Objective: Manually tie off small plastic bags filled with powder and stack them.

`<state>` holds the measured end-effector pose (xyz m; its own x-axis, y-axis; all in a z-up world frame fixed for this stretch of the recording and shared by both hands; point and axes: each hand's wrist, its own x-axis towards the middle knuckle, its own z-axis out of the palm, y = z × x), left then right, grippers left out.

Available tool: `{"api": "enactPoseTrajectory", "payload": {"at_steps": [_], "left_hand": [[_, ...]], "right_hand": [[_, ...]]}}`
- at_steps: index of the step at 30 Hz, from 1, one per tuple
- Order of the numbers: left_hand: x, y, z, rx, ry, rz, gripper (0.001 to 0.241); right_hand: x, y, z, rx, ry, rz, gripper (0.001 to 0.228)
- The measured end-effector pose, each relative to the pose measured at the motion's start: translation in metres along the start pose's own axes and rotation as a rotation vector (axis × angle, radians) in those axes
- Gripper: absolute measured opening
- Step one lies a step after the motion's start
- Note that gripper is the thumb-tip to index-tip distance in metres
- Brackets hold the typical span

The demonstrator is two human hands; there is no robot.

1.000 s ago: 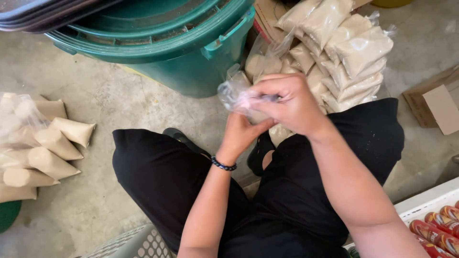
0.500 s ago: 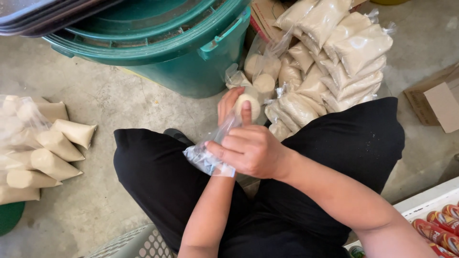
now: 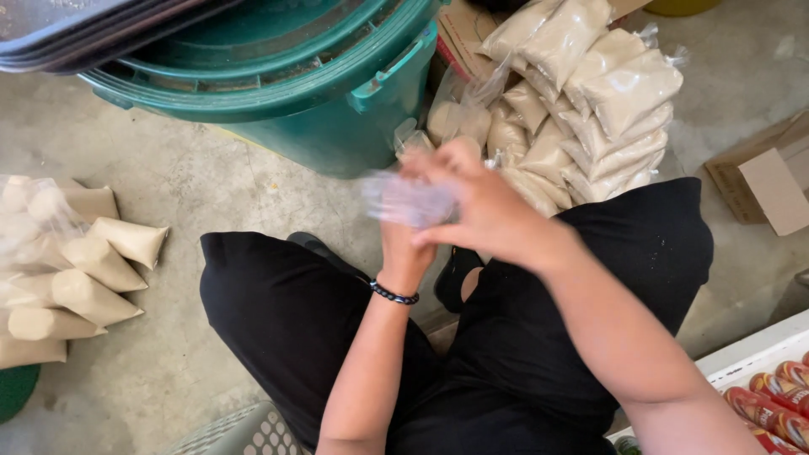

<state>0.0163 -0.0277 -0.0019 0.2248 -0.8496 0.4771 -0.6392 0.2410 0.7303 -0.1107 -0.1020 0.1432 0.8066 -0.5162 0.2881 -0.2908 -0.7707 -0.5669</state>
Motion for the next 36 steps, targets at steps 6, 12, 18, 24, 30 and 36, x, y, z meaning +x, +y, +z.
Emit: {"api": "enactPoseTrajectory", "payload": {"at_steps": [6, 12, 18, 24, 30, 36], "left_hand": [[0.029, 0.054, -0.018, -0.099, 0.106, -0.146, 0.033], [0.022, 0.039, -0.014, -0.091, 0.189, -0.343, 0.034], [0.029, 0.027, -0.021, 0.047, 0.117, -0.437, 0.043], [0.013, 0.003, -0.010, -0.001, -0.023, -0.541, 0.041], [-0.019, -0.035, 0.007, 0.328, -0.163, -0.099, 0.037], [0.010, 0.001, -0.010, 0.296, -0.193, -0.441, 0.036]], "right_hand": [[-0.019, -0.004, 0.034, -0.021, 0.067, -0.154, 0.014], [-0.020, -0.026, 0.025, -0.152, 0.062, -0.408, 0.019], [-0.024, -0.033, -0.010, 0.065, 0.206, -0.377, 0.025], [-0.022, -0.061, -0.005, 0.120, 0.130, -0.507, 0.038], [-0.017, -0.018, 0.047, -0.570, -0.378, -0.029, 0.055], [-0.026, 0.007, 0.028, -0.530, -0.350, 0.252, 0.017]]}}
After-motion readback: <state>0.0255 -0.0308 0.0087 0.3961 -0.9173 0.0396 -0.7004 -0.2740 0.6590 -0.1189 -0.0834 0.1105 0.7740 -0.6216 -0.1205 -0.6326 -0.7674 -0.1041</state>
